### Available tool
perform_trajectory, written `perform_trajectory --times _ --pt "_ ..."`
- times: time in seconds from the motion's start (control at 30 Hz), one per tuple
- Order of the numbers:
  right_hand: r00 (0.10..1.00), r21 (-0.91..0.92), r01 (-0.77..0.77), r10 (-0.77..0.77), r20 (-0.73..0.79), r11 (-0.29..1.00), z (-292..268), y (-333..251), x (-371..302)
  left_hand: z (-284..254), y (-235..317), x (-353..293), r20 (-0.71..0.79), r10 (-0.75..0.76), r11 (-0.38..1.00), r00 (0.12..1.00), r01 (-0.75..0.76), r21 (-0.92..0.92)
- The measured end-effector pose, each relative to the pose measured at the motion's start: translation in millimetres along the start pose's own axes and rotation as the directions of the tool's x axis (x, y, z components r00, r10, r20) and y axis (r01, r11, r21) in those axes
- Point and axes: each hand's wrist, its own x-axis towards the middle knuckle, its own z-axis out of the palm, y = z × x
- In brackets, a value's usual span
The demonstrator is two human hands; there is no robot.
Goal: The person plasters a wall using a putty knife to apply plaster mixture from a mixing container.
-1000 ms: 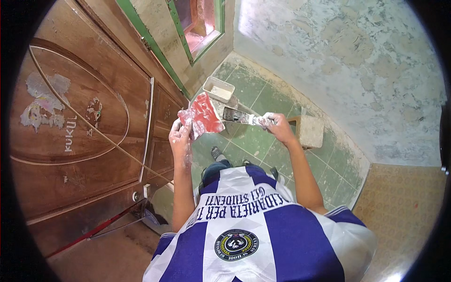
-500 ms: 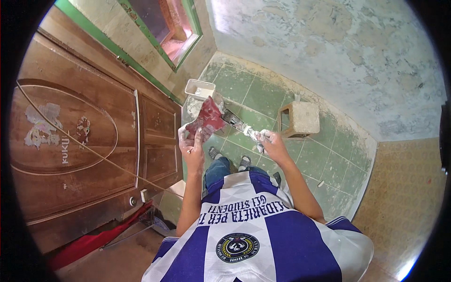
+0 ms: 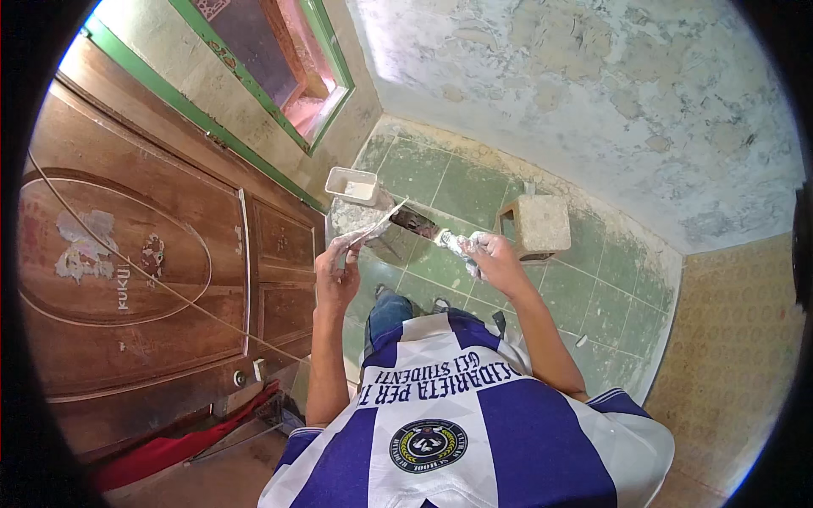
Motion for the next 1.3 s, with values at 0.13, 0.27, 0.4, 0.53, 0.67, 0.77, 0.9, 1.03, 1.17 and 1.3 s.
perform_trajectory --times 0.13,0.27,0.4,0.53,0.67,0.77,0.9,1.03,1.17,1.3 --pt "1.000 0.130 -0.006 0.002 0.028 0.991 -13 -10 10 3 -5 16 0.021 0.033 0.997 0.999 -0.034 0.071" --pt "0.999 0.406 -0.027 0.040 -0.022 0.914 -22 -30 29 14 -37 16 0.036 -0.130 0.991 0.991 0.129 0.033" --pt "0.998 0.476 -0.042 0.059 -0.020 0.878 -27 -23 76 37 -67 29 0.014 -0.394 0.862 0.919 0.375 -0.340" --pt "0.999 0.431 0.050 -0.038 -0.037 0.901 -37 -30 121 54 -93 76 0.062 -0.613 0.624 0.787 0.532 -0.573" --pt "0.999 0.380 0.051 -0.042 -0.033 0.924 -58 -59 163 79 -122 150 0.160 -0.638 0.472 0.753 0.547 -0.692" --pt "0.993 0.360 0.072 -0.034 -0.111 0.930 -70 -73 186 99 -128 202 0.242 -0.642 0.393 0.727 0.584 -0.711" --pt "0.960 0.432 0.137 -0.013 -0.278 0.891 -86 -86 207 124 -137 262 0.301 -0.585 0.421 0.753 0.600 -0.681" --pt "0.930 0.240 0.032 0.059 -0.362 0.970 -107 -98 233 156 -158 306 0.320 -0.572 0.434 0.755 0.610 -0.663" --pt "0.875 0.091 0.132 -0.073 -0.479 0.987 -130 -101 258 187 -172 332 0.397 -0.540 0.416 0.742 0.646 -0.640" --pt "0.846 -0.022 0.149 -0.139 -0.515 0.989 -173 -98 301 216 -180 365 0.453 -0.537 0.401 0.711 0.689 -0.604"
